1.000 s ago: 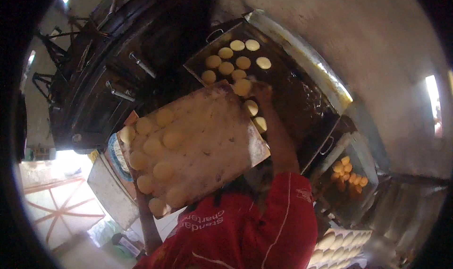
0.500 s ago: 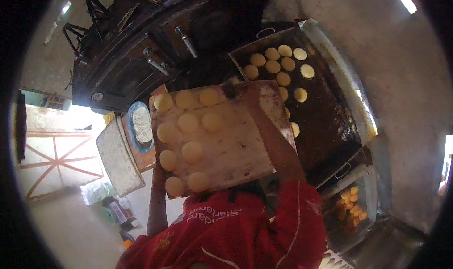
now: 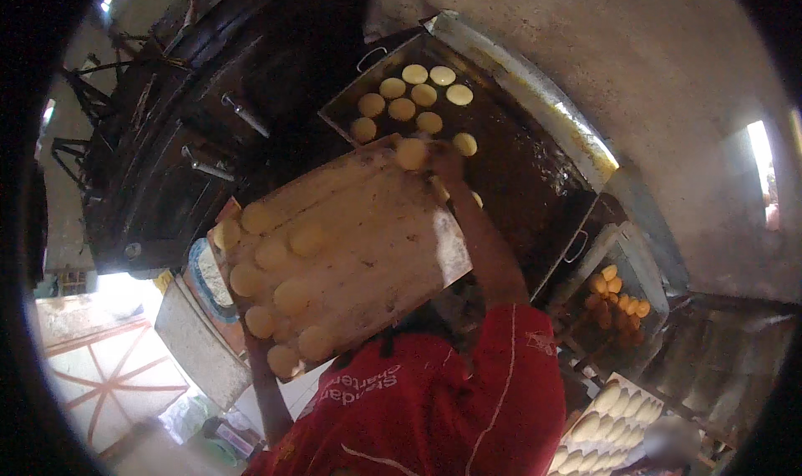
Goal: The person transfers round dough pieces from a wooden board onto a metal baking tray, then flips the buns on the tray to expose the other side. The person uses a metal spatula to assist with placement and flipping.
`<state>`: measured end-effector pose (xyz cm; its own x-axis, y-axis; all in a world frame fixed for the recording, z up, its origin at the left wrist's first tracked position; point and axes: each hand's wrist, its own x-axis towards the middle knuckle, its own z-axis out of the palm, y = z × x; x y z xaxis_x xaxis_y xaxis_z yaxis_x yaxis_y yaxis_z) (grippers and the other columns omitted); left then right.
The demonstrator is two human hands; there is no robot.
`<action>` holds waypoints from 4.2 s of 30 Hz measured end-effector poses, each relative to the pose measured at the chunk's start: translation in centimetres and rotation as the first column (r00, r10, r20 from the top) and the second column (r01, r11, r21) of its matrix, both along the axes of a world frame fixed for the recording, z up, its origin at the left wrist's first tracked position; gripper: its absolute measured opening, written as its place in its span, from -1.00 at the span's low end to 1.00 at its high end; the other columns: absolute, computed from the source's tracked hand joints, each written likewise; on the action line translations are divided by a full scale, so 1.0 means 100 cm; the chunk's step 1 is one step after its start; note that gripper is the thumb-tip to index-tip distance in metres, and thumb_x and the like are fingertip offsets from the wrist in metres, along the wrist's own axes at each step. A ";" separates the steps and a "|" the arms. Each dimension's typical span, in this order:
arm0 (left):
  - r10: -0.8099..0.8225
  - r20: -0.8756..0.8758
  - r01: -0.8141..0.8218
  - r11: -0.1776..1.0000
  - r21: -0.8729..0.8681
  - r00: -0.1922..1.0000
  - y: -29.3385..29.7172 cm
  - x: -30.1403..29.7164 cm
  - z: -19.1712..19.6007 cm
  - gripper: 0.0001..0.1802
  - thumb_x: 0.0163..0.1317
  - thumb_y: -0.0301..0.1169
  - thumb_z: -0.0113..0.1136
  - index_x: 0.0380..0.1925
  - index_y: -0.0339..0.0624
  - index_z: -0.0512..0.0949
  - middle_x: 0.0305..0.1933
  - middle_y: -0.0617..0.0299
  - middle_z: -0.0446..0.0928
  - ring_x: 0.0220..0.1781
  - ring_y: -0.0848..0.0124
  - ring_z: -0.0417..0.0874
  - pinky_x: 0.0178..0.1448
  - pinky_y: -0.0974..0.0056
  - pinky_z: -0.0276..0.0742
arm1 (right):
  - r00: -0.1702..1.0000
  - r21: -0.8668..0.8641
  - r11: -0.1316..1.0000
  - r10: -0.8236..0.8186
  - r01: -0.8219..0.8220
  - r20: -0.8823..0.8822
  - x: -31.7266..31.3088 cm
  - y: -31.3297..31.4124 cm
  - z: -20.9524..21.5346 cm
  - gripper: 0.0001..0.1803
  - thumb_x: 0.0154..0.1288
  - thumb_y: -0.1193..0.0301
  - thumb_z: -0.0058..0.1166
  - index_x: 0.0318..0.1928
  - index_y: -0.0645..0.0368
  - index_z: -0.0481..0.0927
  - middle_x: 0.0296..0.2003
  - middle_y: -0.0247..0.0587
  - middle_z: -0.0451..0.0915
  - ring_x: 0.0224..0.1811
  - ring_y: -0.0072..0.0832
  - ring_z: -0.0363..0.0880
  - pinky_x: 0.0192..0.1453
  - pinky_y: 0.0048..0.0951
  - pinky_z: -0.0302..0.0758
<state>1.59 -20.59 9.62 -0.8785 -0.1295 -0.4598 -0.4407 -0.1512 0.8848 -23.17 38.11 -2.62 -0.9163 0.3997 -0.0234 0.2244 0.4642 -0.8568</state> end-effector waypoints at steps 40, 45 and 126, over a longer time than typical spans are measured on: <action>0.049 -0.024 -0.047 0.998 0.049 0.999 -0.021 0.001 -0.010 -0.35 0.49 -0.06 0.02 0.43 -0.15 0.22 0.31 0.10 0.44 0.30 0.22 0.51 0.30 0.11 0.51 | 0.949 0.635 0.742 -0.312 0.213 0.045 -0.007 0.082 0.010 -0.52 0.25 -0.05 0.19 -0.18 0.14 0.68 -0.26 -0.12 0.73 -0.21 -0.26 0.73 -0.10 -0.21 0.62; -0.299 -0.211 0.122 0.797 -0.592 0.931 0.004 -0.006 -0.022 -0.37 0.51 -0.06 -0.02 0.42 -0.19 0.24 0.30 0.08 0.45 0.32 0.21 0.51 0.32 0.12 0.50 | 0.982 0.102 0.995 0.043 -0.025 -0.182 0.022 -0.023 0.024 -0.62 0.31 0.14 0.19 -0.12 0.22 0.66 -0.27 -0.10 0.72 -0.20 -0.25 0.71 -0.08 -0.26 0.59; -0.267 -0.270 0.057 0.800 -0.597 0.925 0.070 -0.009 0.023 -0.31 0.05 -0.34 0.47 0.19 -0.25 0.41 0.06 0.09 0.62 -0.01 0.11 0.68 0.10 0.04 0.62 | 0.943 -0.681 0.726 0.285 -0.094 0.173 0.064 -0.273 0.103 -0.70 0.28 0.39 0.17 -0.04 0.29 0.66 -0.21 -0.15 0.72 -0.21 -0.45 0.69 -0.17 -0.43 0.59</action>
<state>0.64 -13.59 11.88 -0.9928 -0.1155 -0.0331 -0.0842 0.4720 0.8776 -16.74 10.85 7.69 -0.8943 0.0149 -0.4473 0.4414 -0.1354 -0.8870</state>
